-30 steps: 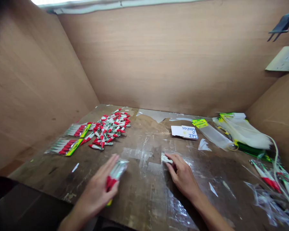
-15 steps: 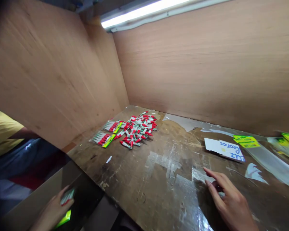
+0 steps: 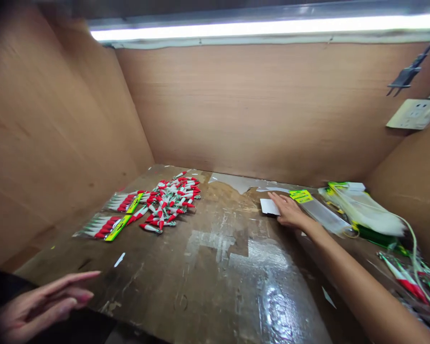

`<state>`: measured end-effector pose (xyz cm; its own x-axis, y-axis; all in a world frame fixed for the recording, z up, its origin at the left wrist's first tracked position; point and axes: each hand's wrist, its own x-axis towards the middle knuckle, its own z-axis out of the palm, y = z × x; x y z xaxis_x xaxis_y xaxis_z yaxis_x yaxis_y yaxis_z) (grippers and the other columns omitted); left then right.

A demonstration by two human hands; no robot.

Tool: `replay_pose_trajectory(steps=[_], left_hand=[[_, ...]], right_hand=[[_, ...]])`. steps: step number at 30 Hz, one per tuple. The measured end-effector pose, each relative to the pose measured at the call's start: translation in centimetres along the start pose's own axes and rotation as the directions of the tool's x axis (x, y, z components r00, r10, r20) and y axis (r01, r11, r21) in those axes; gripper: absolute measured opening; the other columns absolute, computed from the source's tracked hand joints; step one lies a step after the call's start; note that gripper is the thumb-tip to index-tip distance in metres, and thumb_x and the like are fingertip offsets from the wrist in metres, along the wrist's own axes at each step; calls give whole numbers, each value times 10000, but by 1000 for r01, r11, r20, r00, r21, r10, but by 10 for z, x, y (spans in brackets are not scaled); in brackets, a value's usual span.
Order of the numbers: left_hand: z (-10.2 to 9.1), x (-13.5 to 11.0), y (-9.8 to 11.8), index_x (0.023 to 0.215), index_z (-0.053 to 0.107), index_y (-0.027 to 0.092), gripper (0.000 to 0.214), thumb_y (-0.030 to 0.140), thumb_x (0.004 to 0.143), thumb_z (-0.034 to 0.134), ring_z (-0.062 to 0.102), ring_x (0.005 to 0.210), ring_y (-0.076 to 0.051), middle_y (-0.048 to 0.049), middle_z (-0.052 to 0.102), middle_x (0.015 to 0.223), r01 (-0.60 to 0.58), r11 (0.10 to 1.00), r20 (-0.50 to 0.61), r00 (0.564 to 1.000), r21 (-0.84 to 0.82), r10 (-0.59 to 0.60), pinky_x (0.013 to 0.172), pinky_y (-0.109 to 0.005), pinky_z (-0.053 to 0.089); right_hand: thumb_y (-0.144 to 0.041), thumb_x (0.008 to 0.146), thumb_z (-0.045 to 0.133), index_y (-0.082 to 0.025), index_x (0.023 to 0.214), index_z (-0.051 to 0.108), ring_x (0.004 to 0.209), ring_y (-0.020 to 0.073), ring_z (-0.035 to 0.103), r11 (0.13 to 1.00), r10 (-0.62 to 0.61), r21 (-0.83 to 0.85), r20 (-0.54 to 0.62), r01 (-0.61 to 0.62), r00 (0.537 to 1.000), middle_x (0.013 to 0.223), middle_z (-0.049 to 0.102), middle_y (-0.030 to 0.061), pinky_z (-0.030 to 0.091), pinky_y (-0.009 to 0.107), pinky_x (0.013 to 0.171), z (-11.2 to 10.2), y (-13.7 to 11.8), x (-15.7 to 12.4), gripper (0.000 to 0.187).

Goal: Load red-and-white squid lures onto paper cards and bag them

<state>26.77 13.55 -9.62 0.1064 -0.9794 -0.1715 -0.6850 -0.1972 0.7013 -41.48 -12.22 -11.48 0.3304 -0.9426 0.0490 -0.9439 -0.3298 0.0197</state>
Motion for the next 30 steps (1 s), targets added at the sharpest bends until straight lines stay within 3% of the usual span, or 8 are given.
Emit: replay_pose_trajectory(steps=[3,7,10,14,18,22,25,30], left_hand=[[8,11,94,1408,491,328,667,579,825,698,559,1162,-286,-43,575,1278,-202,962,288,925,-184,249,962,-357,501],[88,58,192,1544,230,333,788,543,908,646,492,1258,-233,-58,482,1393,-434,860,137,866,-269,480,1039,-371,447],[152,98,219,1573,-29,274,1207,608,744,783,210,1445,-288,-96,149,1582,-598,802,149,791,-14,593,1177,-448,256],[187,122,216,1578,36,231,1276,645,658,816,401,1327,-330,-142,337,1493,-617,784,284,766,70,577,1087,-463,380],[189,120,205,1562,168,258,1255,637,588,862,487,1148,-355,-132,488,1270,-634,719,229,773,284,592,983,-496,420],[193,118,197,1528,243,247,1207,667,575,854,457,1143,-338,-123,461,1274,-684,653,207,725,327,656,961,-471,431],[196,120,192,1523,239,251,1203,682,578,847,448,1152,-329,-122,464,1290,-703,643,222,709,303,670,968,-474,436],[196,124,187,1533,208,291,1134,665,647,810,449,1154,-314,-104,471,1291,-729,622,222,682,286,697,971,-476,440]], right_hand=[[-130,673,592,-159,1580,217,1201,322,474,992,-87,98,67,80,994,1370,502,167,349,428,1050,-23,-27,19,982],[-408,760,738,-215,1592,105,1274,306,422,856,-166,453,-214,249,963,1440,401,152,338,435,1092,-47,-108,14,1063],[-477,794,741,-239,1579,-71,1111,218,565,470,-60,839,-280,274,958,1259,506,121,429,390,1039,-40,-169,-8,1154],[-649,892,536,-253,1578,98,1273,253,489,221,-45,948,-226,231,973,1438,402,145,432,407,1046,-18,-194,-20,905],[-546,930,543,-202,1291,567,1136,229,587,463,184,881,-206,100,961,1268,590,113,468,371,988,-28,-192,17,499],[-444,935,553,-205,1083,704,945,196,648,672,-212,689,-173,272,962,1074,687,59,493,293,831,-53,-225,89,319],[-358,965,488,-200,1077,717,938,182,645,817,-234,488,-205,306,950,1068,698,49,450,258,798,-63,-254,153,300],[-318,944,494,-161,1091,718,947,204,632,874,-263,371,-181,313,948,1049,697,83,406,249,779,-68,-291,244,311]])
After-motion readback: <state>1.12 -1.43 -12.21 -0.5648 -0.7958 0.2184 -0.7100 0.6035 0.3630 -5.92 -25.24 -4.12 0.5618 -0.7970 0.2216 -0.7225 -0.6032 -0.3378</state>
